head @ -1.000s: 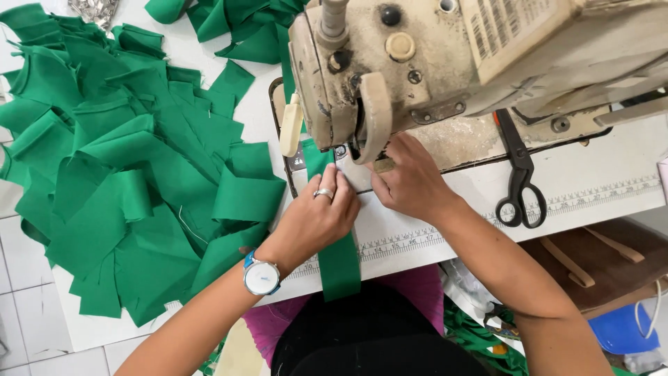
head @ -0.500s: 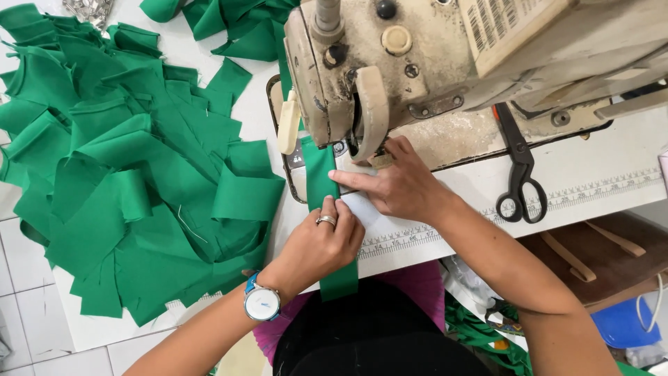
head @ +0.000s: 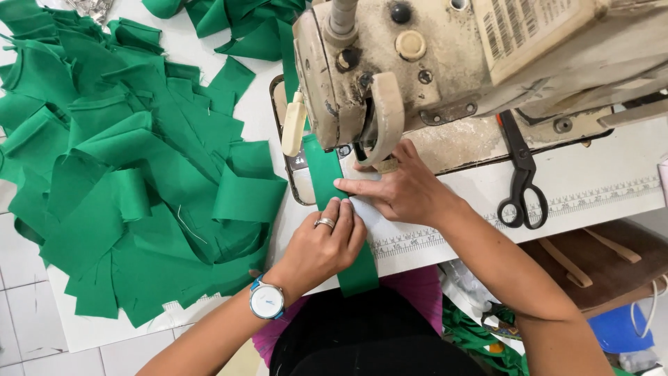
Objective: Sewing green fabric strips using an industrial sewing machine on a factory floor.
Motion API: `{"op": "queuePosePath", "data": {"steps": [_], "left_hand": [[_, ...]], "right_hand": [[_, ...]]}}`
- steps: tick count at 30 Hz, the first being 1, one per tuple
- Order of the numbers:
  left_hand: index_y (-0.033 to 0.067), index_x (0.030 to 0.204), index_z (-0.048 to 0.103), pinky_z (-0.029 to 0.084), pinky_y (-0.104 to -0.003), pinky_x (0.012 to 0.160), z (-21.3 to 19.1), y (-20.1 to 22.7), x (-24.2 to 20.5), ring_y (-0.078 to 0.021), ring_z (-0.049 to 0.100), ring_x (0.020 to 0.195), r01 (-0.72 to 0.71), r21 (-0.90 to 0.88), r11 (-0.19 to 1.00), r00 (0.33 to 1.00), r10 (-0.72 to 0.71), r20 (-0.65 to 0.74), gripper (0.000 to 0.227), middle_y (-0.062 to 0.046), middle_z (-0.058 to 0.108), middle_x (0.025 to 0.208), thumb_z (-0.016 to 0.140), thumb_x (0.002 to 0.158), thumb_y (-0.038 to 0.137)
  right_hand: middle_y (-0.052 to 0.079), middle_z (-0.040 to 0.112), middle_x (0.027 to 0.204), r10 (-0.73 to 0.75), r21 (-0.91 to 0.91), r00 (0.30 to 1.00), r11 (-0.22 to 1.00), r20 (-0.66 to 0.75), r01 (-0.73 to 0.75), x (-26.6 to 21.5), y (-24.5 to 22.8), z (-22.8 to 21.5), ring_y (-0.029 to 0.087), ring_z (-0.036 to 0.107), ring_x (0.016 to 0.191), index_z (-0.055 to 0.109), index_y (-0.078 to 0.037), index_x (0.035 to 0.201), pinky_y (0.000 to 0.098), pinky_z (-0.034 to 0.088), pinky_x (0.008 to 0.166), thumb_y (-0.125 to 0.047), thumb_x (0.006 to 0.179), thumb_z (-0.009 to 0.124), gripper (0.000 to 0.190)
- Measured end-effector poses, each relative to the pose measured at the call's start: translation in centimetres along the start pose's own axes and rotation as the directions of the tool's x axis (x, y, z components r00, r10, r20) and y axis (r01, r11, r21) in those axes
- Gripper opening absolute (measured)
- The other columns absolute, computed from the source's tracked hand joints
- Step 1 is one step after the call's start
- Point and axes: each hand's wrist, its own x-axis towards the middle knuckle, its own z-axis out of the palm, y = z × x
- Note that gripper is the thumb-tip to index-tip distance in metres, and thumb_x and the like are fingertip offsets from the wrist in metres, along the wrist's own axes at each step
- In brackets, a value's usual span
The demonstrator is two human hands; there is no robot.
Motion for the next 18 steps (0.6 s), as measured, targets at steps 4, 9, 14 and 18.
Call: {"op": "queuePosePath", "data": {"steps": [4, 9, 14, 18], "left_hand": [[0.0028, 0.095, 0.071, 0.054, -0.034, 0.064, 0.7, -0.7, 0.0, -0.0337, 0.072, 0.088, 0.017, -0.001, 1.000, 0.999, -0.017, -0.043, 0.014, -0.022, 0.071, 0.091, 0.059, 0.095, 0.009], [0.0043, 0.094, 0.070, 0.053, -0.034, 0.065, 1.9, -1.6, 0.1, -0.0332, 0.071, 0.089, 0.040, 0.020, 0.999, 0.995, -0.038, -0.095, 0.013, -0.021, 0.070, 0.093, 0.058, 0.096, 0.009], [0.0047, 0.094, 0.069, 0.052, -0.034, 0.064, 2.6, -3.1, 0.6, -0.0326, 0.070, 0.088, 0.033, 0.042, 0.999, 0.994, -0.028, -0.107, 0.014, -0.020, 0.069, 0.093, 0.057, 0.097, 0.010], [0.0043, 0.095, 0.068, 0.051, -0.033, 0.061, 4.2, -3.9, 0.1, -0.0313, 0.070, 0.086, 0.010, 0.057, 0.998, 0.994, -0.004, -0.107, 0.012, -0.018, 0.069, 0.092, 0.058, 0.097, 0.011]], "right_hand": [[-0.005, 0.065, 0.115, 0.015, 0.016, 1.000, 1.000, 0.000, -0.015, 0.6, -0.3, -0.4, 0.024, 0.050, 0.114, 0.068, -0.047, 0.132, 0.0387, 0.039, 0.092, -0.029, 0.097, 0.052, 0.042], [-0.002, 0.063, 0.118, 0.029, -0.009, 0.997, 1.000, -0.065, -0.030, 1.2, -0.5, 0.0, 0.026, 0.052, 0.115, 0.069, -0.042, 0.132, 0.0426, 0.039, 0.092, -0.017, 0.094, 0.051, 0.049], [-0.002, 0.064, 0.120, 0.017, -0.023, 0.995, 1.000, -0.103, -0.020, 2.0, -0.9, 0.0, 0.025, 0.053, 0.120, 0.067, -0.040, 0.135, 0.0448, 0.038, 0.096, -0.018, 0.091, 0.054, 0.051], [-0.001, 0.064, 0.119, 0.045, -0.029, 0.994, 0.998, -0.095, -0.048, 2.5, -1.4, -1.1, 0.028, 0.053, 0.117, 0.066, -0.036, 0.138, 0.0463, 0.040, 0.097, -0.015, 0.089, 0.057, 0.054]]}}
